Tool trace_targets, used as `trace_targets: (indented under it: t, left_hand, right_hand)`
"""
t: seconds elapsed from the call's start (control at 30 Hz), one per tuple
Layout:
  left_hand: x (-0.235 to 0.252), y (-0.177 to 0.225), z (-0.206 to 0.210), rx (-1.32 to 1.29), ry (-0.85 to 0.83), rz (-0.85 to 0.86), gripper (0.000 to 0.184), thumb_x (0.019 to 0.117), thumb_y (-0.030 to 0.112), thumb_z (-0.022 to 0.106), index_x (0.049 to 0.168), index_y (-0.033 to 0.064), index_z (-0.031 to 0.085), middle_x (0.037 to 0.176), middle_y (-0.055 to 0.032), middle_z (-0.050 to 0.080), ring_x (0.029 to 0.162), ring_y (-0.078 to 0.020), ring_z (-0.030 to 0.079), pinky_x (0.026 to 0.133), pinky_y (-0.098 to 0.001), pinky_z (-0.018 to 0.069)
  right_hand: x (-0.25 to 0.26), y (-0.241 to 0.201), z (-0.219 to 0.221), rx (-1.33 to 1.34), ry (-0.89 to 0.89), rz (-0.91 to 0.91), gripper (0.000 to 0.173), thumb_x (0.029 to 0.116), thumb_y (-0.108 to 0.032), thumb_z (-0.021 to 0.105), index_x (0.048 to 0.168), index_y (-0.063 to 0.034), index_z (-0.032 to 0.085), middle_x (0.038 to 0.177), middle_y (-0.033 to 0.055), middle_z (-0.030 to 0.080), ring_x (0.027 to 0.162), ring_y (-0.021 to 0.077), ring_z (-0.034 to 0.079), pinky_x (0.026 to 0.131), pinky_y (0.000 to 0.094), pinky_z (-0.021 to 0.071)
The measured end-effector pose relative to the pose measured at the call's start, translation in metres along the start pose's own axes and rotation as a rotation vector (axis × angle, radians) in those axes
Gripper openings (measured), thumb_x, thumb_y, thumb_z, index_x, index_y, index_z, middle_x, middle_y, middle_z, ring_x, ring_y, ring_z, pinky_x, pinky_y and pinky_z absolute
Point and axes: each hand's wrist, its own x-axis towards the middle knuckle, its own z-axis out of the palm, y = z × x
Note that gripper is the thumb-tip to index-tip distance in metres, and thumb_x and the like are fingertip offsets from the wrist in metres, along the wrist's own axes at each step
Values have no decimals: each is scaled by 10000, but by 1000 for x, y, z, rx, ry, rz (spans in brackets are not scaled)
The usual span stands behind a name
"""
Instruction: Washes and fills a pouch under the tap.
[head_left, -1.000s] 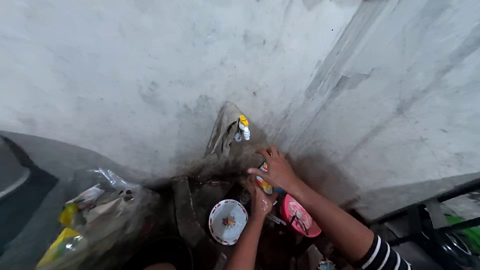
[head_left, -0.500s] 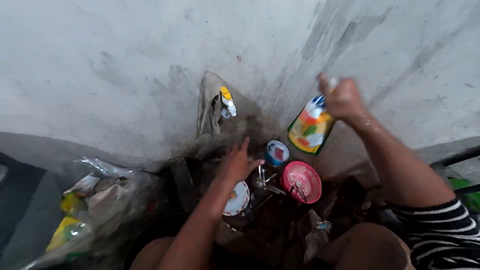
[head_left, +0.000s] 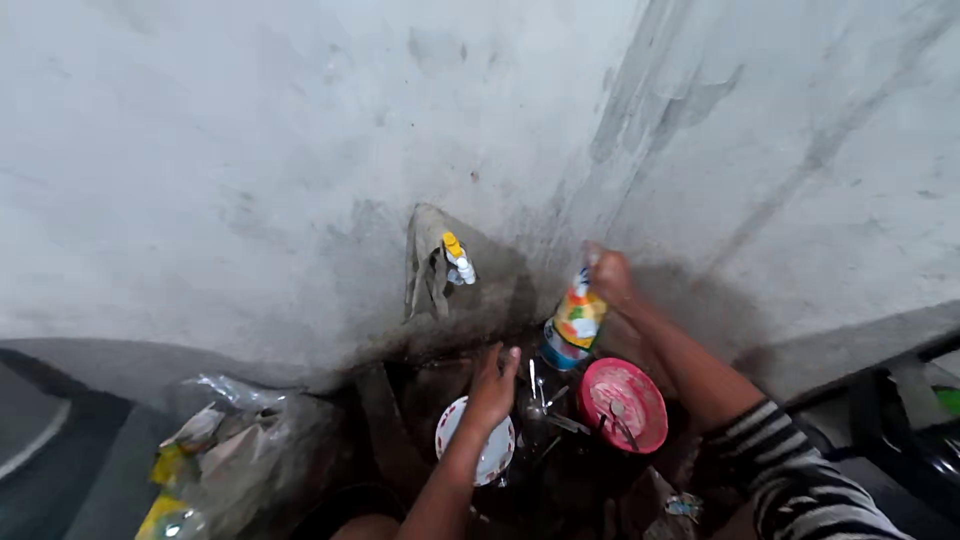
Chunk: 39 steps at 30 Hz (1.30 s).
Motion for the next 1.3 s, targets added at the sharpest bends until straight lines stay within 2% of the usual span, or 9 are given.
trace_targets:
  t: [0.2,0.33,0.6,0.83,1.0,1.07,1.13,1.2,1.3]
  left_hand:
    - [8,14,54,-469,30,-152,753,1080,594,205,1636,86,200,1682,-192,223,1542,-328,264,1236,-556,258]
    - [6,22,58,-714,95,-252,826,1032,698,132,1638,141,204,1675,-188,231,1510,-375,303,1142,-679,332]
    - [26,15,46,-841,120,-477,985,919,840,42,1650,193,171,1681,-208,196,1529,-423,218,1132,-748,237]
    - [35,9,60,-1299,-107,-266,958,924,846,88,1596,200,310,1486,-183,530,1277,-385,586,956,-610,539]
    - [-1,32,59,-1262,13,-7,538,1092,523,324,1567,282,403,1436,-83,594,1271,-284,607,1003,-545,543]
    - [-4,39,65,-1293,-2,-78,535,1094,514,342,1531,222,437,1335,-130,646,1166,-293,665,934,-522,580]
    - [-16,49,74,-1363,15,-244,590,1085,542,316,1340,85,587,1135,-172,708,1017,-297,705,847,-497,597]
    - [-21,64,72,-1348,47,-242,605,1082,553,320,1358,75,568,1134,-175,710,1008,-299,713,838,-497,609]
    - [-15,60,96,-1343,110,-419,634,1064,578,382,1445,81,480,1281,-196,631,1100,-328,660,877,-507,583]
  right_hand:
    - [-19,-27,10,29,-34,0,357,1018,-122,560,1356,-41,639,996,242,727,935,403,716,869,603,561]
    - [-31,-42,-8,52,13,-26,323,990,-92,574,1279,46,621,951,277,701,887,434,702,798,626,555]
    - [-24,-72,1,88,56,-31,305,1020,-110,548,1285,21,626,902,259,696,828,413,701,756,608,566]
    - [-42,-74,27,170,34,-121,301,1020,-121,521,1248,12,665,850,203,708,779,345,708,746,557,583]
    - [-94,-69,-2,347,352,29,361,1049,-142,442,1240,65,668,821,141,694,693,183,679,658,395,595]
    - [-88,-67,-7,343,297,170,396,1080,-173,418,1311,58,643,970,206,718,860,264,709,811,459,590]
    - [-85,-56,2,288,241,241,430,1113,-261,391,1152,51,684,849,189,682,788,289,681,767,499,561]
    - [-76,-63,-11,300,247,205,411,1102,-259,401,1132,22,698,777,121,649,707,221,652,678,433,556]
    - [-78,-55,-5,254,93,214,383,1107,-231,414,1207,44,662,909,221,694,865,339,698,835,528,568]
